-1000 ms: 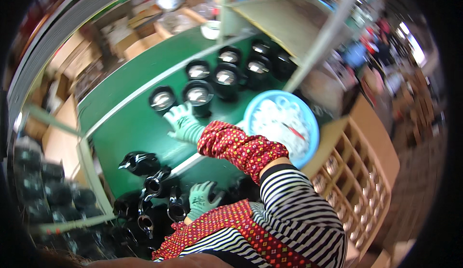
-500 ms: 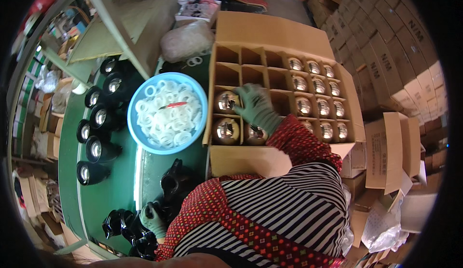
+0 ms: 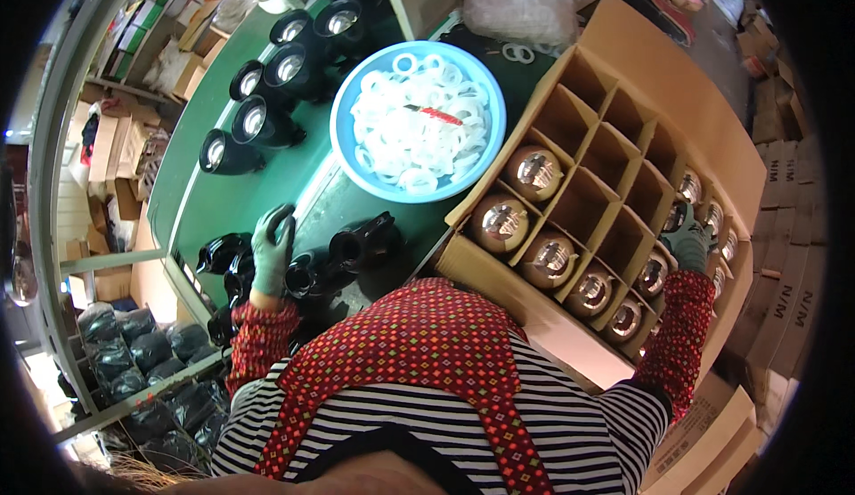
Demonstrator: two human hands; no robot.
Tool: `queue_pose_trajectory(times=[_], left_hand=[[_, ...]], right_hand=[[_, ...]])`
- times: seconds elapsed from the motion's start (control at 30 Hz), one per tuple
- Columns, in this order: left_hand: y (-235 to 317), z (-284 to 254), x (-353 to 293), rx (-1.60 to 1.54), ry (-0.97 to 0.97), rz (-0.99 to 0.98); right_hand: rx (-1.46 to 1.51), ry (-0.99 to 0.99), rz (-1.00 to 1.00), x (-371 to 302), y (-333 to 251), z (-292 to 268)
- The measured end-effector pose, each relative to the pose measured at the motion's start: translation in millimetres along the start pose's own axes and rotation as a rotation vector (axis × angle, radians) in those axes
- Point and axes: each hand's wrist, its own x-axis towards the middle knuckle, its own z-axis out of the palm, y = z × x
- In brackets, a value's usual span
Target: The person assembles black kettles by inserting a silver inner liner into each kettle body and placing a white plastic ring on top. The person handles the kettles one at a time, repeating the same insertion and placement steps throughout the clip.
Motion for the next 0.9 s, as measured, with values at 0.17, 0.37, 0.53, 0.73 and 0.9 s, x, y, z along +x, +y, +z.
queue_pose_trajectory(times=[0.17, 0.37, 0.53, 0.73, 0.9], left_hand=[[50.9, 56.8, 56.4, 0.084, -0.246, 0.125], [65.3, 138.5, 109.7, 0.651, -0.581, 0.235], [59.7, 170.2, 117.0, 0.853, -0.539, 0.357], [38.4, 180.9, 123.8, 0.724, -0.455, 0.332], [55.6, 138.1, 118.7, 0.218, -0.346, -0.022]], right_hand=[[-0.075, -0.019, 0.012, 2.7, -40.7, -22.6], [-0.084, 0.195, -0.058, -13.8, -17.7, -24.0], [0.065, 0.224, -0.006, -6.2, 25.6, -29.7], [0.937, 0.281, -0.187, -14.1, 117.3, -28.6], [1.357, 0.275, -0.493, -90.7, 74.1, -48.6]])
